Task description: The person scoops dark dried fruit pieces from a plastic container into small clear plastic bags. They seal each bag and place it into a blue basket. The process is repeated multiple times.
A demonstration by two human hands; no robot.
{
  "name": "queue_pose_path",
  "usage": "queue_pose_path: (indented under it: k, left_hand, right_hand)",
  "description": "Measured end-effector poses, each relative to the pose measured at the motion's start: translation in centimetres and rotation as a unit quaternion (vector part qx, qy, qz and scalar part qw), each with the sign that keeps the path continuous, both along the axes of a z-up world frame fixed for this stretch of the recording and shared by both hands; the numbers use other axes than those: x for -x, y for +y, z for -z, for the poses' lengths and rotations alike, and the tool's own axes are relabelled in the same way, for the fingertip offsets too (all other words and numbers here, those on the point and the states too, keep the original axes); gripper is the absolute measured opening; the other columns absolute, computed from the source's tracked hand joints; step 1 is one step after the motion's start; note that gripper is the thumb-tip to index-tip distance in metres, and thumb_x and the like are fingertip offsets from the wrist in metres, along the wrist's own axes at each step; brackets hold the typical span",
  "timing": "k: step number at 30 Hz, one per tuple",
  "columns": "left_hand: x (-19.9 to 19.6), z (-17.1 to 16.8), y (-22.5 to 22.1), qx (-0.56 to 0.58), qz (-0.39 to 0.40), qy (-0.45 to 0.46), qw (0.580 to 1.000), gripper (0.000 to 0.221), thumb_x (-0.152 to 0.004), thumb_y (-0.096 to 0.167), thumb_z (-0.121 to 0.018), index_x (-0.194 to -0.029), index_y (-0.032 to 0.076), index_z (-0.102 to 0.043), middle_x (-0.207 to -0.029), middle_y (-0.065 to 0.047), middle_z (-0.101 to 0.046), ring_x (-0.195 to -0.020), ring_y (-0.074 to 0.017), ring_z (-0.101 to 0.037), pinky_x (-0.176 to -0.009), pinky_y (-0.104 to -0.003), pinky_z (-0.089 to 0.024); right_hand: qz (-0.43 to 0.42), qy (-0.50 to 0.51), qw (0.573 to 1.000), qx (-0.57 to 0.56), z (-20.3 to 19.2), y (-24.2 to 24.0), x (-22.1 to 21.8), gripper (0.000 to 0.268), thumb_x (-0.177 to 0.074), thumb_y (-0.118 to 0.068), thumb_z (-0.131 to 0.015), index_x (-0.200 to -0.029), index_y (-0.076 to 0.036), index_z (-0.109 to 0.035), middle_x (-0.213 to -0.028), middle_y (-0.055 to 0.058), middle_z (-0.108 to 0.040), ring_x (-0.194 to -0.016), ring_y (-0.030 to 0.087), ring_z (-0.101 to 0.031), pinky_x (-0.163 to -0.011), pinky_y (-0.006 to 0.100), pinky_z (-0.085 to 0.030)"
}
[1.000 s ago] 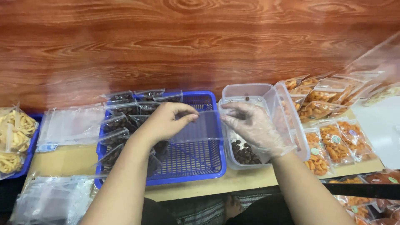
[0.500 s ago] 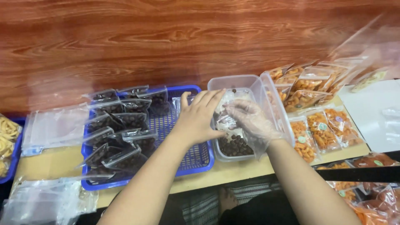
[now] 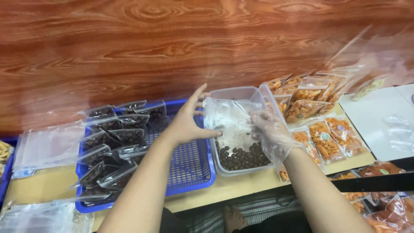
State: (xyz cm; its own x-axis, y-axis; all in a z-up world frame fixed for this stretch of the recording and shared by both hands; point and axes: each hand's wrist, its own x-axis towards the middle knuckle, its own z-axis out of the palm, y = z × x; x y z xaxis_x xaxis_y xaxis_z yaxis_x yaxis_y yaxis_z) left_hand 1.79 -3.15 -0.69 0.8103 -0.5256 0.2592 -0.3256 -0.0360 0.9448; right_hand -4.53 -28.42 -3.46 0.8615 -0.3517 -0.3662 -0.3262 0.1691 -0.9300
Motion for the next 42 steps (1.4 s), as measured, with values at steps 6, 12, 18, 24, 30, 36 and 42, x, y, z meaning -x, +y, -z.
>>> queue_pose_path:
  k: [6,12,18,24,30,36,42]
  left_hand:
    - [-0.2,1.5,-2.6,0.152,0.022,0.071,0.986,0.161,-0.045,0.003,-0.101,-0.161,0.015,0.011,-0.164,-0.03,-0.018,-0.145,-0.0575,-0.023,-0.119,-0.063,-0.027]
    - [0.6,1.9,-5.1,0.202,0.017,0.068,0.977,0.157,-0.048,0.014,-0.102,-0.161,0.011,0.007,-0.159,-0.027,-0.032,-0.146,-0.0444,-0.033,-0.118,-0.052,-0.034]
    - [1.4,1.6,-6.8,0.231,-0.016,0.004,0.973,0.128,-0.048,0.019,-0.103,-0.154,0.005,-0.034,-0.139,-0.018,-0.055,-0.139,-0.0325,-0.047,-0.119,-0.045,-0.034]
    - [2.3,-1.7,-5.1,0.127,-0.111,-0.145,0.975,0.109,-0.056,0.029,-0.1,-0.149,0.009,-0.047,-0.125,-0.012,-0.062,-0.126,-0.0314,-0.056,-0.116,-0.048,-0.038]
    - [1.6,-1.4,-4.7,0.019,-0.126,-0.328,0.936,0.094,-0.064,0.028,-0.093,-0.147,0.014,-0.053,-0.12,-0.009,-0.068,-0.117,-0.0349,-0.062,-0.108,-0.05,-0.045]
    - [2.4,-1.2,-5.2,-0.09,-0.132,-0.426,0.891,0.089,-0.058,0.025,-0.09,-0.141,0.019,-0.06,-0.114,0.0,-0.07,-0.11,-0.0238,-0.063,-0.104,-0.042,-0.046]
    - [3.5,-1.0,-5.7,-0.14,-0.059,-0.463,0.873,0.081,-0.055,0.016,-0.09,-0.131,0.014,-0.065,-0.108,-0.002,-0.071,-0.102,-0.0233,-0.062,-0.103,-0.042,-0.046]
  right_hand:
    - [-0.006,0.001,0.998,-0.056,-1.2,-0.2,0.8,0.013,-0.097,-0.015,-0.065,-0.108,-0.008,-0.065,-0.081,0.002,-0.063,-0.068,0.011,-0.06,-0.057,0.021,-0.049]
    - [-0.021,0.05,0.995,-0.088,-0.9,0.6,1.5,0.018,-0.101,-0.017,-0.06,-0.115,-0.006,-0.061,-0.087,0.003,-0.062,-0.075,0.016,-0.056,-0.06,0.019,-0.042]
    - [-0.059,0.061,0.993,-0.081,-0.6,1.4,1.4,0.034,-0.098,-0.026,-0.066,-0.127,-0.009,-0.058,-0.096,0.005,-0.067,-0.086,0.015,-0.062,-0.071,0.025,-0.047]
    - [-0.064,-0.05,0.996,0.033,-0.6,0.0,1.7,0.058,-0.091,-0.019,-0.073,-0.144,-0.01,-0.054,-0.125,0.017,-0.065,-0.107,0.026,-0.067,-0.079,0.033,-0.058]
    - [-0.044,-0.346,0.924,0.158,-3.4,1.1,2.2,0.027,-0.088,-0.001,-0.078,-0.115,-0.005,-0.073,-0.104,0.012,-0.076,-0.094,0.015,-0.069,-0.075,0.028,-0.058]
    - [-0.115,-0.416,0.854,0.293,-7.4,2.5,4.4,0.015,-0.08,0.008,-0.079,-0.092,-0.002,-0.081,-0.086,0.017,-0.078,-0.081,0.028,-0.078,-0.07,0.036,-0.063]
    - [-0.198,-0.278,0.865,0.367,-3.5,1.1,3.5,0.014,-0.085,-0.006,-0.075,-0.096,-0.008,-0.083,-0.091,0.014,-0.081,-0.093,0.027,-0.078,-0.073,0.041,-0.063]
